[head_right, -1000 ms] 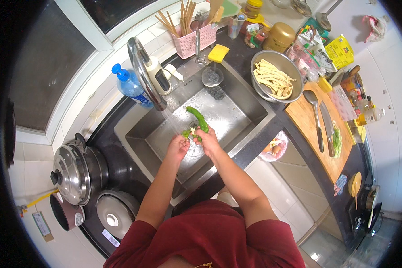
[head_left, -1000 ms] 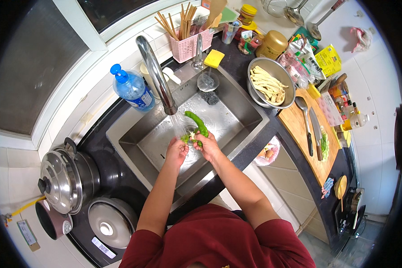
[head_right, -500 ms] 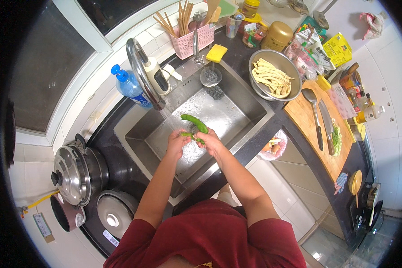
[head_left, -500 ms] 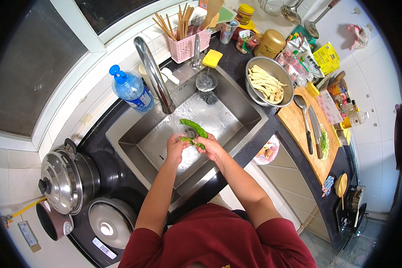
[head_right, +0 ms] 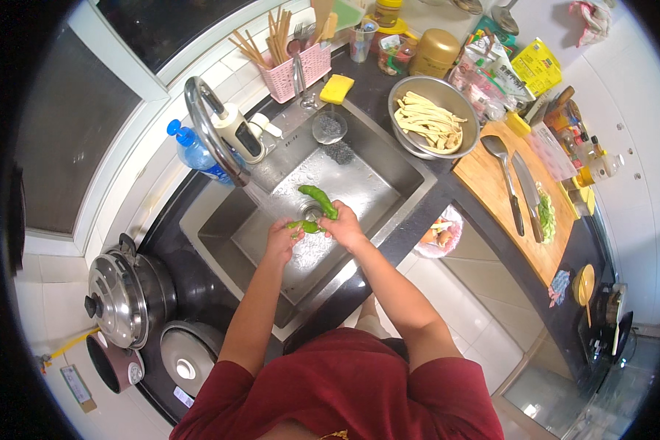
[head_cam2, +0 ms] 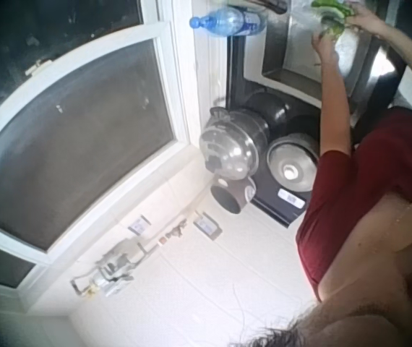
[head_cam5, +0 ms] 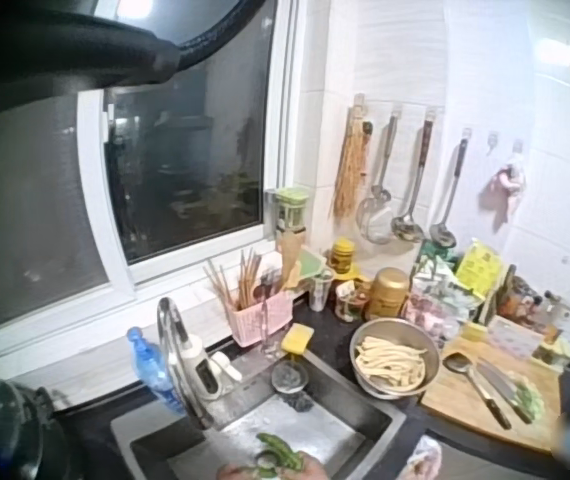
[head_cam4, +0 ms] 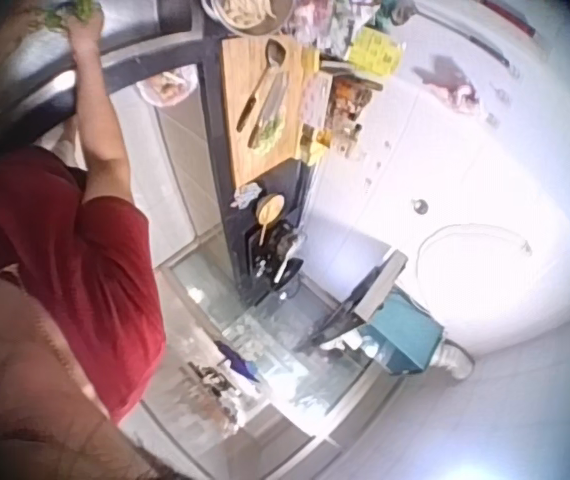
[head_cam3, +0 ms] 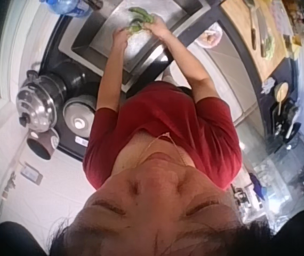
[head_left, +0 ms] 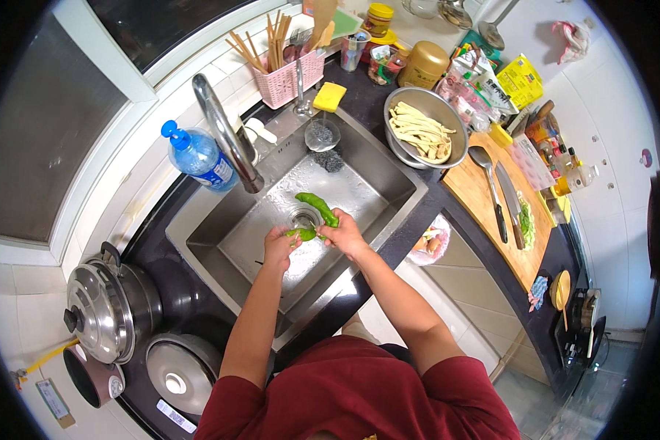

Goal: The person washes a black wok in the sink using a steel wool scrubber and running water. They then retrieve two green peppers from the refrigerator and wash them under the tap.

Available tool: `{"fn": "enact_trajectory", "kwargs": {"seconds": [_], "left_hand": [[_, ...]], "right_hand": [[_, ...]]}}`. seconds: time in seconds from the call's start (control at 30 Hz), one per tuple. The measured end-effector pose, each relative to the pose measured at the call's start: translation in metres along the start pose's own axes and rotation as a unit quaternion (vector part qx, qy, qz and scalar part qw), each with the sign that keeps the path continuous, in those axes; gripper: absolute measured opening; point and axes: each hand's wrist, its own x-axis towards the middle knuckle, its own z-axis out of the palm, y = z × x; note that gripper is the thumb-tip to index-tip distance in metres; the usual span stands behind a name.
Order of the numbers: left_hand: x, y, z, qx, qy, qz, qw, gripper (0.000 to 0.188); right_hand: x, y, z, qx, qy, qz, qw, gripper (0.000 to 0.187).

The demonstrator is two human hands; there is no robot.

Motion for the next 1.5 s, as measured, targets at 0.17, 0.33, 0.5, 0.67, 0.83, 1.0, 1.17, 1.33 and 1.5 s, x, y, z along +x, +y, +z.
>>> {"fn": "enact_trajectory", "kwargs": {"seconds": [0.17,0.33,0.5,0.67,0.83,1.0,1.17,1.33,1.5], "left_hand": [[-0.005,-0.005,0.028,0.027,0.039,-0.03,0.998,0.021],[-0.007,-0.006,0.045,0.015,-0.008,-0.021,1.0,0.017],[-0.011,-0.01,0.062,0.05,0.016,-0.033,0.998,0.007],[-0.004,-0.015,0.054,0.052,0.025,-0.029,0.998,0.016],[-0.002,-0.01,0.05,-0.002,0.011,-0.019,1.0,0.015],[-0.001,-0.008,0.044,-0.013,-0.024,0.012,1.0,0.014],[0.006,-0.01,0.031,-0.024,-0.028,0.046,0.998,0.017],[0.002,-0.004,0.024,-0.042,-0.014,0.056,0.997,0.021],[-0.014,0.005,0.015,-0.028,0.005,0.064,0.998,0.023]], "right_hand": [[-0.024,-0.013,-0.023,-0.112,0.116,-0.083,0.983,0.022],[-0.07,-0.019,-0.078,-0.207,0.309,-0.131,0.919,0.024],[-0.101,0.018,-0.154,-0.235,0.461,-0.166,0.84,0.022],[-0.107,0.06,-0.202,-0.238,0.523,-0.115,0.81,0.023],[-0.096,0.084,-0.213,-0.23,0.524,-0.059,0.818,0.027],[-0.103,0.057,-0.195,-0.192,0.548,-0.074,0.811,0.024],[-0.088,0.026,-0.154,-0.321,0.49,-0.252,0.77,0.021],[-0.026,0.021,-0.059,-0.148,0.248,-0.133,0.948,0.025],[0.014,0.01,0.033,0.089,0.055,0.002,0.995,0.022]]}}
